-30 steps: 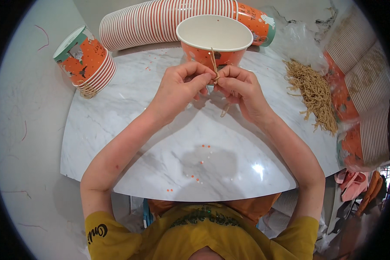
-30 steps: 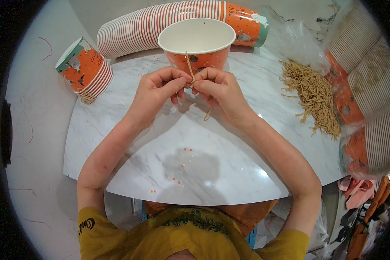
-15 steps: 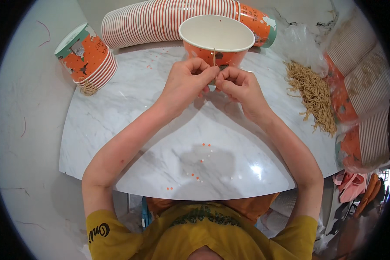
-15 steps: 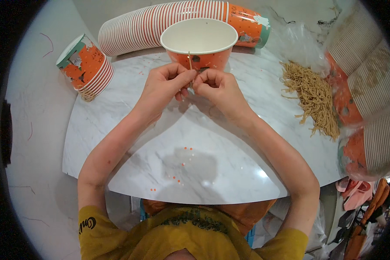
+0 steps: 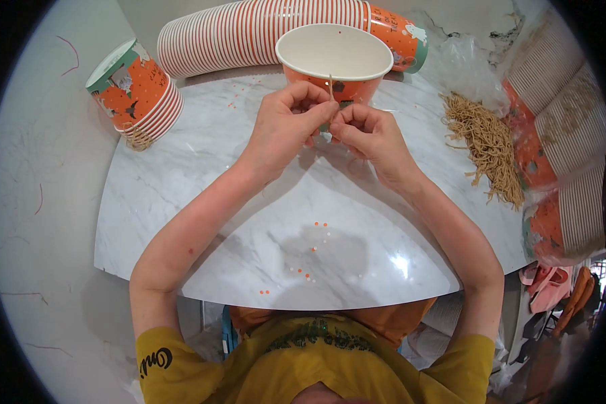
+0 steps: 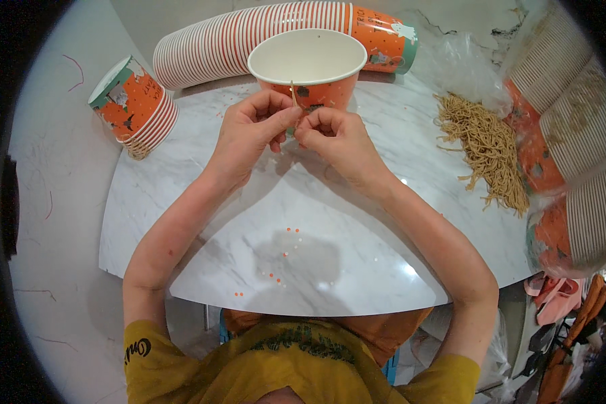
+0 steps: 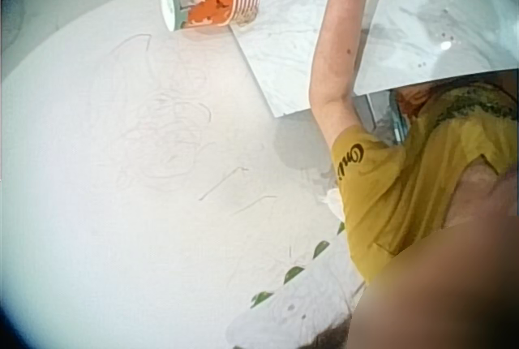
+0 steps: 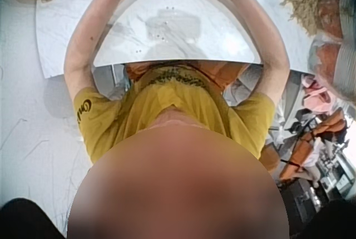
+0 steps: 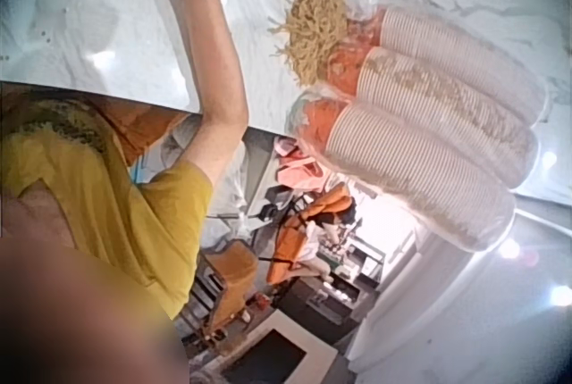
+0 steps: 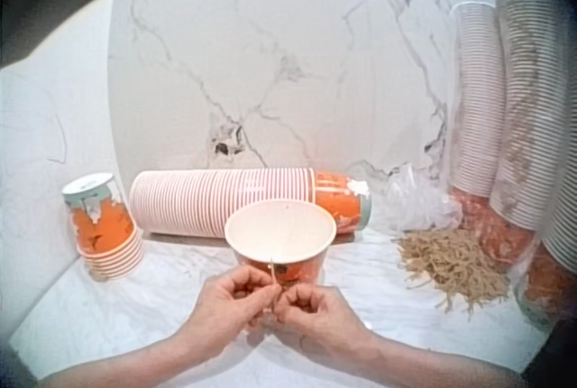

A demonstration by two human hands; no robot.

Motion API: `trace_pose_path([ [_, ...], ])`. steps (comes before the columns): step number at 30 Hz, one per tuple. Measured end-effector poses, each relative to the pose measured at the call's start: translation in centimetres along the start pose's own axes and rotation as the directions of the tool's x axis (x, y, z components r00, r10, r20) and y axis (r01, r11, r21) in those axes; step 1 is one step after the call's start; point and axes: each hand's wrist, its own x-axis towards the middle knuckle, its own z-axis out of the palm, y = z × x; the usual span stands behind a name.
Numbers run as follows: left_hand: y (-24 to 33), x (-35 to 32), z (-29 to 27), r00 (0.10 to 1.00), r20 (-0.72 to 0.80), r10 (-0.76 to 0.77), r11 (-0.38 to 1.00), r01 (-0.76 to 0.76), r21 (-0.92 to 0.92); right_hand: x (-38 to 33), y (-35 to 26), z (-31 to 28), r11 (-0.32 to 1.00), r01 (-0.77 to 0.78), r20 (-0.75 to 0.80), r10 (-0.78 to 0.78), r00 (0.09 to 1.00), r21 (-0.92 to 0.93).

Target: Wrapping twine around paper cups and tying knots to secure it.

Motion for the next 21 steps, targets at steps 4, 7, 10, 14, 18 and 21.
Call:
trace_pose_path([
  [4,-0.15,-0.17,-0.15,1.000,-0.002,-0.006,0.998,0.006,-0.060,-0.05,0.00,-0.03,1.000,-0.026,-0.026,0.027,0.999,0.012],
  [7,0.03,-0.42,-0.11,0.999,0.005,-0.051,0.994,0.051,-0.099,-0.16,-0.12,-0.16,0.990,-0.052,-0.009,0.054,0.999,0.127],
  [10,0.18,-0.43,-0.21,0.998,-0.015,-0.061,0.991,0.059,-0.117,-0.18,-0.19,-0.21,0.959,-0.068,-0.001,0.071,0.997,0.274],
  [14,0.12,-0.39,-0.43,0.998,-0.016,-0.058,0.990,0.055,-0.129,-0.20,0.00,0.20,0.903,-0.114,-0.001,0.126,0.992,0.414],
  [18,0.10,-0.36,-0.71,0.999,-0.013,-0.042,0.995,0.040,-0.094,-0.41,-0.24,0.68,0.893,-0.168,0.019,0.176,0.984,0.417],
  [21,0.29,-0.50,-0.39,0.997,-0.037,-0.068,0.992,0.064,-0.106,-0.50,-0.17,0.66,0.910,-0.180,0.053,0.173,0.983,0.374],
])
